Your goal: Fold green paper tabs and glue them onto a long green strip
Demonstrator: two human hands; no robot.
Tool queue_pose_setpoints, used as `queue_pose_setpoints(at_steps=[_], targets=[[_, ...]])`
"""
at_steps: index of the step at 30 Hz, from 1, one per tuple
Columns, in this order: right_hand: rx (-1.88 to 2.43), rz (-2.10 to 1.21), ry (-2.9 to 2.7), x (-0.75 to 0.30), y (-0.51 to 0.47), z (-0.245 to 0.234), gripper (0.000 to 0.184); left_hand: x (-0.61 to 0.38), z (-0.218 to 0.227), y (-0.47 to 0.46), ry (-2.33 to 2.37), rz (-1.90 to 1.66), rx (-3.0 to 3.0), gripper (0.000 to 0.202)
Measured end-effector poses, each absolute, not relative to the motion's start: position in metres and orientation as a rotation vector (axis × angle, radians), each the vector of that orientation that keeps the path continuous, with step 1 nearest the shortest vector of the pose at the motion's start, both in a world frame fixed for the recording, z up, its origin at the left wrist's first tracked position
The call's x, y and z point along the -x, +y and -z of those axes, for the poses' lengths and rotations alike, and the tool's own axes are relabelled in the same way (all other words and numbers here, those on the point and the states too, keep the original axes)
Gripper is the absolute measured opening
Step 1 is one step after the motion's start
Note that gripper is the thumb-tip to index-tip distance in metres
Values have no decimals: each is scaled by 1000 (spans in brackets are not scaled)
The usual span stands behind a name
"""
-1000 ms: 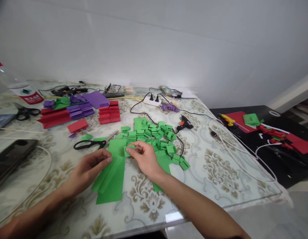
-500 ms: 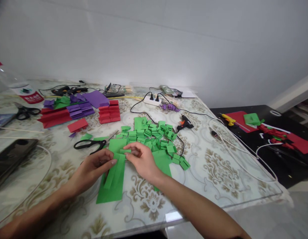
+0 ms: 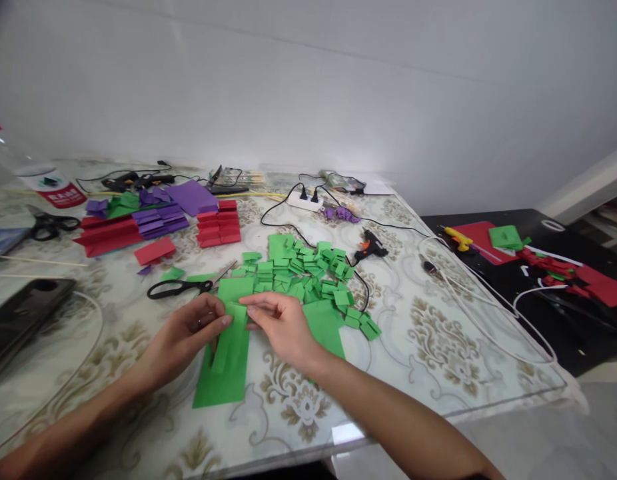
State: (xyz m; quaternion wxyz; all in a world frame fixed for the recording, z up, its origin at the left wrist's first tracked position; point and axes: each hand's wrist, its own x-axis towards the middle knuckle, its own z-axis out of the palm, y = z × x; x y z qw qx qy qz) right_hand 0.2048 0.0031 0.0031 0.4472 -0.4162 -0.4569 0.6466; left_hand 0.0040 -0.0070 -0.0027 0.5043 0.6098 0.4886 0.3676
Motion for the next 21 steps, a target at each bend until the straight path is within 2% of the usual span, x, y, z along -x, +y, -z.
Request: queue_pose_setpoints(at_steps=[12,21], targets=[[1062,-1596,-1135,-203,2,-4,40,-7,4,-9,1119,-1047,-1416,21],[1059,-1489,-1237,-204,2,2,26,-5,2,-9,1166,-1008,-1483,30]])
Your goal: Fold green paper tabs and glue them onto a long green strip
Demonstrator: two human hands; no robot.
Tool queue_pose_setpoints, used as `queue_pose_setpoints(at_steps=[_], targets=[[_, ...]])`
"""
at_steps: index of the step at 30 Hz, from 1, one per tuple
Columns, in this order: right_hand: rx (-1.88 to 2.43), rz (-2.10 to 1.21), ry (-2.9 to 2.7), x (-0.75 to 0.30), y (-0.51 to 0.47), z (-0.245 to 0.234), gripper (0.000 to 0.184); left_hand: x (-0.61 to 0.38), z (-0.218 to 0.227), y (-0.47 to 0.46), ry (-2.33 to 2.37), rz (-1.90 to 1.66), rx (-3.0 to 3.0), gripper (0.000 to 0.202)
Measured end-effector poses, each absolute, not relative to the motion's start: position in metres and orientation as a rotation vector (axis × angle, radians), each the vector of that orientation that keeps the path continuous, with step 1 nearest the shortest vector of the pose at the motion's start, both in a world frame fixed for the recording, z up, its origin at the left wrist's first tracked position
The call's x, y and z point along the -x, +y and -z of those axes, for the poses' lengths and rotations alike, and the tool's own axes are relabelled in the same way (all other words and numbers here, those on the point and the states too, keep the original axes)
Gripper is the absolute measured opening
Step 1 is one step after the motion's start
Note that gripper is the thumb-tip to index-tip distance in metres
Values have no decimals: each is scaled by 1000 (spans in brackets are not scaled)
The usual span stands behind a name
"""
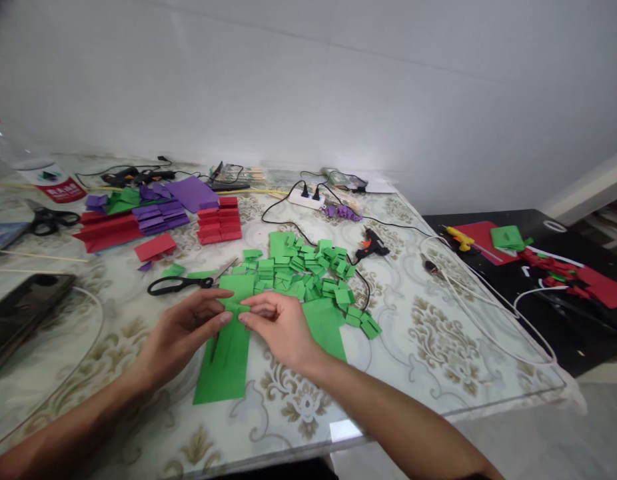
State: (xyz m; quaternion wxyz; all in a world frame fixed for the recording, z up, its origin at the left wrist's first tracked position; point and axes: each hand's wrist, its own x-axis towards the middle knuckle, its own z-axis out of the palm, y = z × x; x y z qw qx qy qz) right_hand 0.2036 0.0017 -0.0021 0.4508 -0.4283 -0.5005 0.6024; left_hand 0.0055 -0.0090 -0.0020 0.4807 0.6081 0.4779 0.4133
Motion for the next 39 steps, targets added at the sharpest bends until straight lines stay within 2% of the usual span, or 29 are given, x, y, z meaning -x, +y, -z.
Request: queue_pose_setpoints(at_steps=[5,11,39], targets=[[1034,-1466,-1286,-203,-2,1,19,-5,2,-10,1175,-1029,-1513,19],[1003,-1358,-1331,-202,-5,-2,19,-4,-1,-11,1175,-1063,-1517,19],[1040,-1371,-1291,-203,-6,-6,17,-7,-2,-15,1222,-1187,-1500,12]])
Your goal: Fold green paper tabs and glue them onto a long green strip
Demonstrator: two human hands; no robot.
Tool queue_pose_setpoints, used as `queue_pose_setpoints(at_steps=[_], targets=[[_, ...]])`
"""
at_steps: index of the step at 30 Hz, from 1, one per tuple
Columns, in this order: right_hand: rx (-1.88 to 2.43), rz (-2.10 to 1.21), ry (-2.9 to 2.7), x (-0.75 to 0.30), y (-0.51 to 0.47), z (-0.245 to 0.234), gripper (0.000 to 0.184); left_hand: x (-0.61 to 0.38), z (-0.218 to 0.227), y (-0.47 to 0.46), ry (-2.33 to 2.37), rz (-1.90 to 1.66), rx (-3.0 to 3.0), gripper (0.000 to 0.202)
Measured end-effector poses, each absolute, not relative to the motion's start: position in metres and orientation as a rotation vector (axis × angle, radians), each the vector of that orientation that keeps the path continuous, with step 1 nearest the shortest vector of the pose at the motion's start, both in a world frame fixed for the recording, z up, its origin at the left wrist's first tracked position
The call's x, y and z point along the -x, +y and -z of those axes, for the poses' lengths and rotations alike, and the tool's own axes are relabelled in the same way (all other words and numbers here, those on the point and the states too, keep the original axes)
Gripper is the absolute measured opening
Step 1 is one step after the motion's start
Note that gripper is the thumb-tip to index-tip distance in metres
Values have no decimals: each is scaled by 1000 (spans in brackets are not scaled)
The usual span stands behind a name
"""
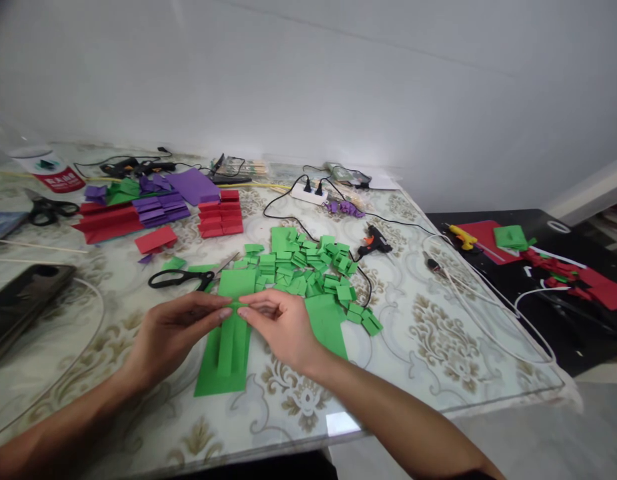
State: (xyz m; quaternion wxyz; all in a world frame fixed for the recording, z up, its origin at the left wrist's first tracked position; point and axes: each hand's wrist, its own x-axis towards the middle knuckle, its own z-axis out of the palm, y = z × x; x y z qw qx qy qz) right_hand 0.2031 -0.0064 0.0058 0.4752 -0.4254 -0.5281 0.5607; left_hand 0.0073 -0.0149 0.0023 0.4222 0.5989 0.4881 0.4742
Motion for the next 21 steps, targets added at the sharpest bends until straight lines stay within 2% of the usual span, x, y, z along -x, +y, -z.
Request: queue_pose_setpoints(at_steps=[8,12,14,21], targets=[[1017,-1372,-1302,-203,-5,-3,18,-8,-1,-13,1206,-1179,-1471,9],[1027,-1365,-1291,-203,-6,-1,25,-7,-3,-14,1163,-1140,-1422,24],[1032,-1356,-1300,-203,-6,-1,23,-5,-4,-13,1155,-1098,-1381,29],[1037,-1339,-1322,-204,-4,-1,17,-4,-6,-7,1155,-976,-1314,26]])
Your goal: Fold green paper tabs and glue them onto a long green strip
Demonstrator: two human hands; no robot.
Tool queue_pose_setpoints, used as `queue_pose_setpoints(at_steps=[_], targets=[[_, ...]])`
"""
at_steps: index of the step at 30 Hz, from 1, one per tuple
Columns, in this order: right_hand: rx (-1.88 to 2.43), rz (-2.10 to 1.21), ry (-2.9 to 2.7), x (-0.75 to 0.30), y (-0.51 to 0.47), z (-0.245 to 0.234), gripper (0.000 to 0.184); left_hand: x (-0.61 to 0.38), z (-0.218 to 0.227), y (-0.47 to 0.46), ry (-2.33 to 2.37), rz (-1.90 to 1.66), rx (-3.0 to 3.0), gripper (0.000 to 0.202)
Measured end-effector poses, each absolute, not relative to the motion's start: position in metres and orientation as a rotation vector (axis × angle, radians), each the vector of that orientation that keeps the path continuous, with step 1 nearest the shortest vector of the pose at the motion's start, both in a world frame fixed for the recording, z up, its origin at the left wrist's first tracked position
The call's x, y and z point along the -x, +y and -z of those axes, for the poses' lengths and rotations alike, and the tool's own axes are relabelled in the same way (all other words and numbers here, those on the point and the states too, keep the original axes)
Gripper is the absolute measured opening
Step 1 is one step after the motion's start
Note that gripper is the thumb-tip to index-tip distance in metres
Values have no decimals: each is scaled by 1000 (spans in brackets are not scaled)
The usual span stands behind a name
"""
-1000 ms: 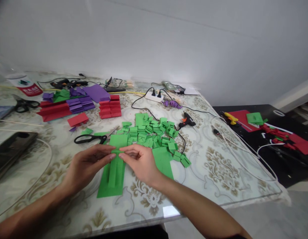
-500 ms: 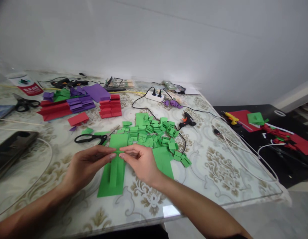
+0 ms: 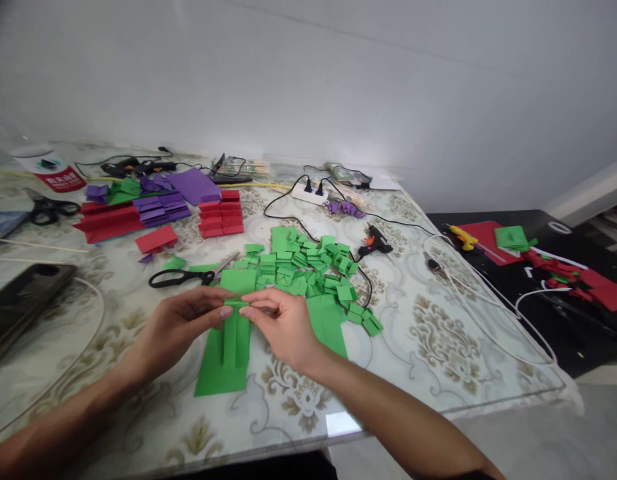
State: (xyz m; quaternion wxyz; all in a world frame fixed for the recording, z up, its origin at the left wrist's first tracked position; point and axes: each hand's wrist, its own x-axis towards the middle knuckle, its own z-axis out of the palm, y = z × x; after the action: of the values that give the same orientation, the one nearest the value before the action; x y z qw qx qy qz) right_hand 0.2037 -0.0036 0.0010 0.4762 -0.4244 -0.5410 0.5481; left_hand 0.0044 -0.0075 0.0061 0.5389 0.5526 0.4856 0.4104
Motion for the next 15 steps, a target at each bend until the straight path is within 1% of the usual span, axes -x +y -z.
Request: queue_pose_setpoints(at_steps=[4,15], targets=[[1026,-1332,-1334,-204,-4,-1,16,-4,-8,-8,1160,-953,-1360,20],[1014,-1407,-1354,-202,-5,-2,19,-1,-6,-10,1172,-959,-1420,20]])
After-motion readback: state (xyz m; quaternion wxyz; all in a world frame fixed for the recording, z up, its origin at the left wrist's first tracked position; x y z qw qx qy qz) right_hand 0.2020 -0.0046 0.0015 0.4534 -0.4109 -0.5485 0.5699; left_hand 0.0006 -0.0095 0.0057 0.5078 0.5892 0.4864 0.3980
